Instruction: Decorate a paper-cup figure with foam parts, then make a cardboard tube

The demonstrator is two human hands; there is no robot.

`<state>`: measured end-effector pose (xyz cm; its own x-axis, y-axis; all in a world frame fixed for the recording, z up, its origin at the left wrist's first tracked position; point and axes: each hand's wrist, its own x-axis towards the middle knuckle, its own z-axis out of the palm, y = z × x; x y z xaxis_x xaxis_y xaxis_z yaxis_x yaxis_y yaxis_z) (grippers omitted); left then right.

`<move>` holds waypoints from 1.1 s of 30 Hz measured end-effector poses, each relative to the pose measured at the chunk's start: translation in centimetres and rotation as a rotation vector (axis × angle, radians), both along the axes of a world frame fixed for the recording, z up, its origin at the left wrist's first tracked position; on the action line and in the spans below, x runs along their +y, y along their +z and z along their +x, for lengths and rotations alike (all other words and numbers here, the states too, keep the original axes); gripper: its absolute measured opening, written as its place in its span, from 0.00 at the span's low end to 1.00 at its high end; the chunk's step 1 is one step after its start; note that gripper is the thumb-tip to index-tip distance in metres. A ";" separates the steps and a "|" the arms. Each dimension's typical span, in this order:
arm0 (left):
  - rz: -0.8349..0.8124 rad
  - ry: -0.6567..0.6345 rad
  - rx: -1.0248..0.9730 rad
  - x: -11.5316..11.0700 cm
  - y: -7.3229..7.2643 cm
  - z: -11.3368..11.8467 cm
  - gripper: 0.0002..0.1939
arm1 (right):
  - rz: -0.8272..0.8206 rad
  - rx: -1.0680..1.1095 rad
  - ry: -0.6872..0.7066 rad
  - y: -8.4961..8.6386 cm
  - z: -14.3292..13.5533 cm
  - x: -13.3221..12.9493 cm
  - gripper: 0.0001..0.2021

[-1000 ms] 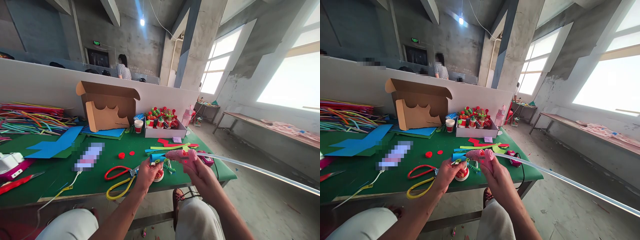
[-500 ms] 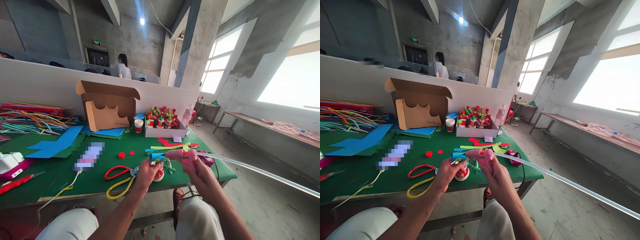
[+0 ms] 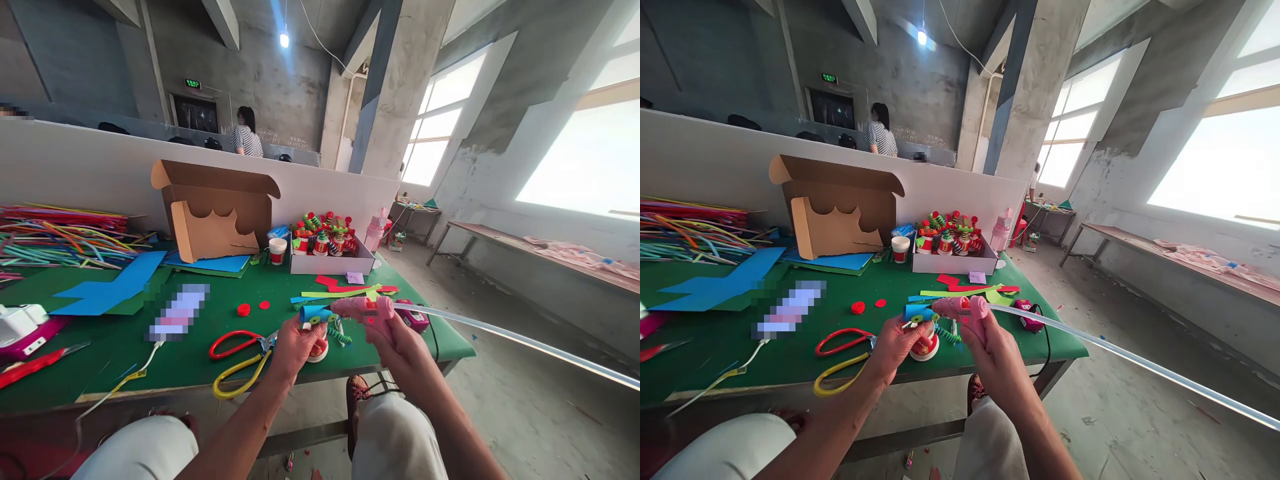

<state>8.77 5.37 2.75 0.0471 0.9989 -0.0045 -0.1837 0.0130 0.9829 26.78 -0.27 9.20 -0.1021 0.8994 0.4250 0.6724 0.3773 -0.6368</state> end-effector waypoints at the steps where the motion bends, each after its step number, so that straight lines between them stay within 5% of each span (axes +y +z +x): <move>1: -0.001 -0.006 0.000 0.0 0.0 0.0 0.17 | -0.005 0.013 -0.008 -0.1 0.1 0.0 0.14; 12: -0.048 0.010 -0.081 0.3 -0.1 -0.4 0.20 | -0.376 0.615 0.020 -0.5 1.5 1.3 0.24; 20: -0.060 0.004 -0.203 0.5 -0.4 -0.6 0.21 | -0.502 0.810 0.073 -2.9 2.1 3.6 0.23; 24: -0.033 0.037 -0.218 0.9 -0.3 -1.1 0.21 | -0.446 0.727 -0.072 -4.1 3.0 5.2 0.26; 33: -0.030 0.059 -0.172 2.4 0.7 -3.2 0.22 | -0.339 0.067 -0.460 -9.0 6.1 9.2 0.18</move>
